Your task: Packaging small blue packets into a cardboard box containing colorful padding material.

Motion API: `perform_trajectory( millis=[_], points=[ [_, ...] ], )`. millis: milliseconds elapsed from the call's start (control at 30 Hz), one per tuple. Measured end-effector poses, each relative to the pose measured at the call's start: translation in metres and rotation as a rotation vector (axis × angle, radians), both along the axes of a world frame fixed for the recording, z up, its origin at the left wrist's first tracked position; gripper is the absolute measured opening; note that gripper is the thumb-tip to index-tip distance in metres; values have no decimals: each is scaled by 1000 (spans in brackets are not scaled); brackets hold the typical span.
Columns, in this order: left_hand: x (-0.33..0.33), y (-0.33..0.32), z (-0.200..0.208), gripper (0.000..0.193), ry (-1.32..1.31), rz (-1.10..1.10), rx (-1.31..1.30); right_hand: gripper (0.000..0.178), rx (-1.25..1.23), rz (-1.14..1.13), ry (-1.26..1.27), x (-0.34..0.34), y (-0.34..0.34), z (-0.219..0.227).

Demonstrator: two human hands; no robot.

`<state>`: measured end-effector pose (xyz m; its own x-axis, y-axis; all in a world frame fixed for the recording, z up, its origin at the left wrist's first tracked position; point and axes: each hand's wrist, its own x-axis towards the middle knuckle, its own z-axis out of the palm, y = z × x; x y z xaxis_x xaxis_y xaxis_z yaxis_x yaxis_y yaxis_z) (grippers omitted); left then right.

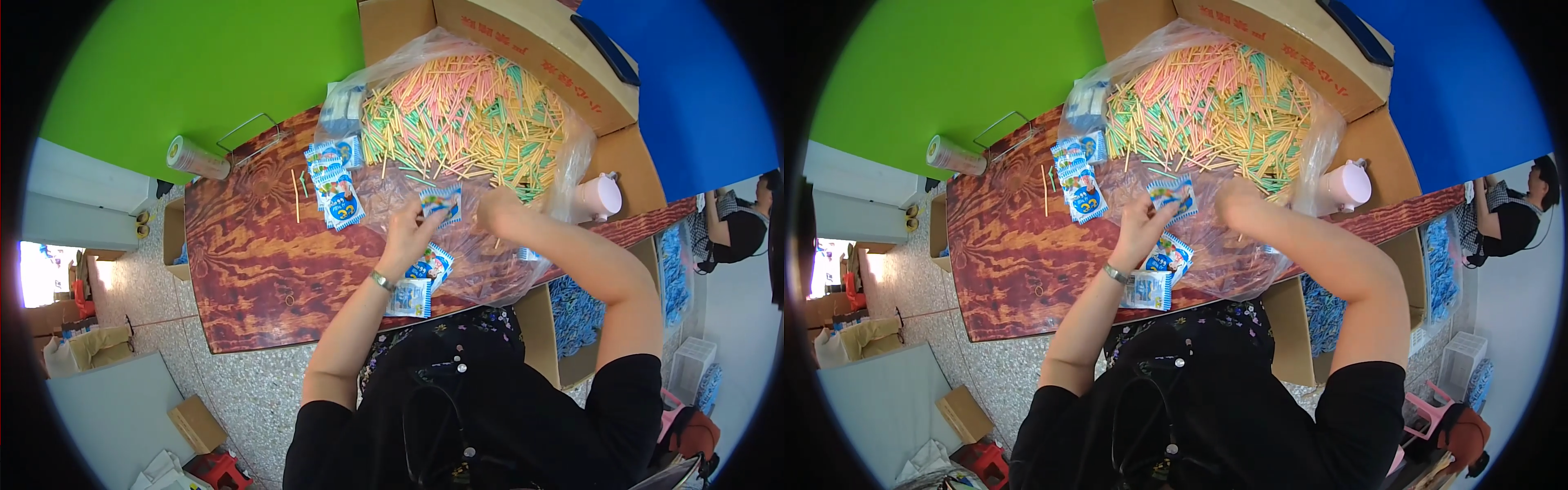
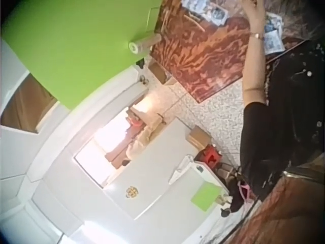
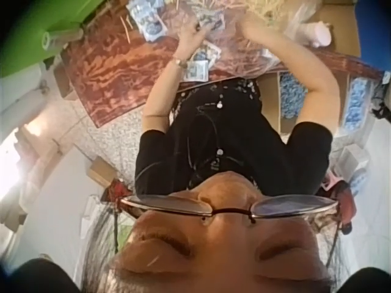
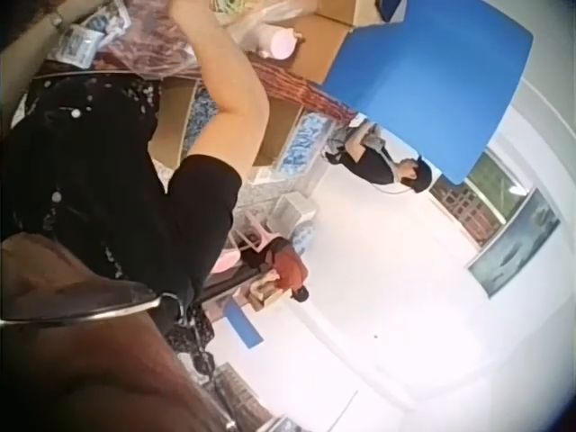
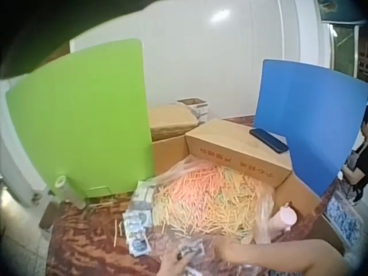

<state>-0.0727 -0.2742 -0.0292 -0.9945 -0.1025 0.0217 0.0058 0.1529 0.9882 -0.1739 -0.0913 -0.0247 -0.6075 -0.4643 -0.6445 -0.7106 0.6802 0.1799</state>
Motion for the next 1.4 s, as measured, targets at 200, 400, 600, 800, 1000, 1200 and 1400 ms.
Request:
perform_trajectory(
  millis=[200, 400, 600, 800, 1000, 1200, 1400],
  points=[
    [27, -3, 17, 21, -9, 66, -125, 39, -46, -34, 38, 13, -6, -13],
    [36, -6, 1, 33, 230, 174, -207, 34, -331, 189, 101, 15, 12, -6],
    [31, -9, -5, 40, 355, 180, -320, 32, -370, 159, 110, 7, 18, -21],
    [34, -11, -13, 40, 361, 181, -363, 17, 355, 396, 215, 28, -33, -11],
    [36, -15, -12, 39, 410, 167, -381, 19, 232, 366, 137, 27, -34, 3],
    [37, -17, -11, 36, 481, 176, -433, 33, -165, 119, -56, -3, -13, 45],
    [27, -15, -3, 37, 588, 155, -528, 29, -634, 251, -277, -2, -13, 142]
  ],
)
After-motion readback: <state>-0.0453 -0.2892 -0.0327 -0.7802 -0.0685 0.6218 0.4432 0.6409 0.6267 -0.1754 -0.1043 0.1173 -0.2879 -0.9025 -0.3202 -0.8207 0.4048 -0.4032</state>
